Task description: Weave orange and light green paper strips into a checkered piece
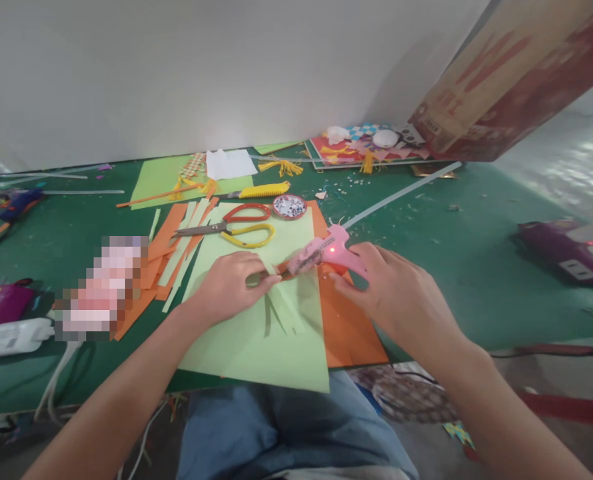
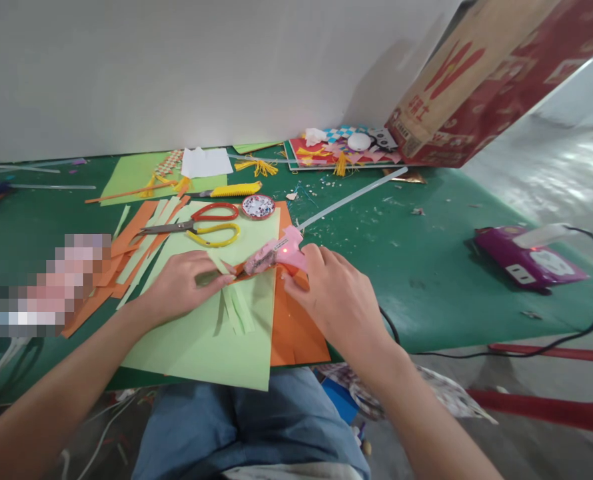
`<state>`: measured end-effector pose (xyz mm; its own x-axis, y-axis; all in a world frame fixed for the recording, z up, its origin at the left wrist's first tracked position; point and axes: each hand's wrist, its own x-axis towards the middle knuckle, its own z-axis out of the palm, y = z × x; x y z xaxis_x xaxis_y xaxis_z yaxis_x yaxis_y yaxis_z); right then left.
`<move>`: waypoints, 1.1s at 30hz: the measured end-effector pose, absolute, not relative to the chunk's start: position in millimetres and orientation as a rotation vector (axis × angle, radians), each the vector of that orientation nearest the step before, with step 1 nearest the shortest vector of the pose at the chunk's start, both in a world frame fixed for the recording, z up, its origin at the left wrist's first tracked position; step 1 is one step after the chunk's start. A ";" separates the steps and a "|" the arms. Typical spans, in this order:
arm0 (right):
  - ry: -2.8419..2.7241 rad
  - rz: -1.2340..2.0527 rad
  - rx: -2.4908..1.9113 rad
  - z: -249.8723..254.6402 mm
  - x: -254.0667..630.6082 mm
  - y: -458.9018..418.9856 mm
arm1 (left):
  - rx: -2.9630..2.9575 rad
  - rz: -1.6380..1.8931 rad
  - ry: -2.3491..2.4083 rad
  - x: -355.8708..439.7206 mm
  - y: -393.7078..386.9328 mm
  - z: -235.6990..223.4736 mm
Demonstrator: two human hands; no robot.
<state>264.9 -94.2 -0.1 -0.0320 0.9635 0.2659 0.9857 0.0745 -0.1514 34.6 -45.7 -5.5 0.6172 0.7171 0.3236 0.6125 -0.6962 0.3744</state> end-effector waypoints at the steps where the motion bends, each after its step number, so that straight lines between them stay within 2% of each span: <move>1: -2.055 -0.113 -1.947 -0.9 265.0 -94.4 | 2.590 0.665 1.064 33.1 -46.3 -3.6; 14: -2.047 -0.095 -1.956 0.1 264.5 -97.8 | 2.595 0.575 1.127 36.1 -45.1 -5.4; 26: -1.959 -0.238 -1.888 8.0 282.0 -111.6 | 2.587 0.478 1.277 44.7 -45.6 -0.2; 33: -1.855 -0.339 -1.946 5.6 302.2 -114.9 | 2.550 0.256 1.338 53.2 -43.2 12.2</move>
<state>302.2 -114.9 5.6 0.0759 0.8855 0.4583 0.9904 -0.0139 -0.1372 53.2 -43.2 12.2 0.5627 0.8257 0.0393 0.7818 -0.5470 0.2992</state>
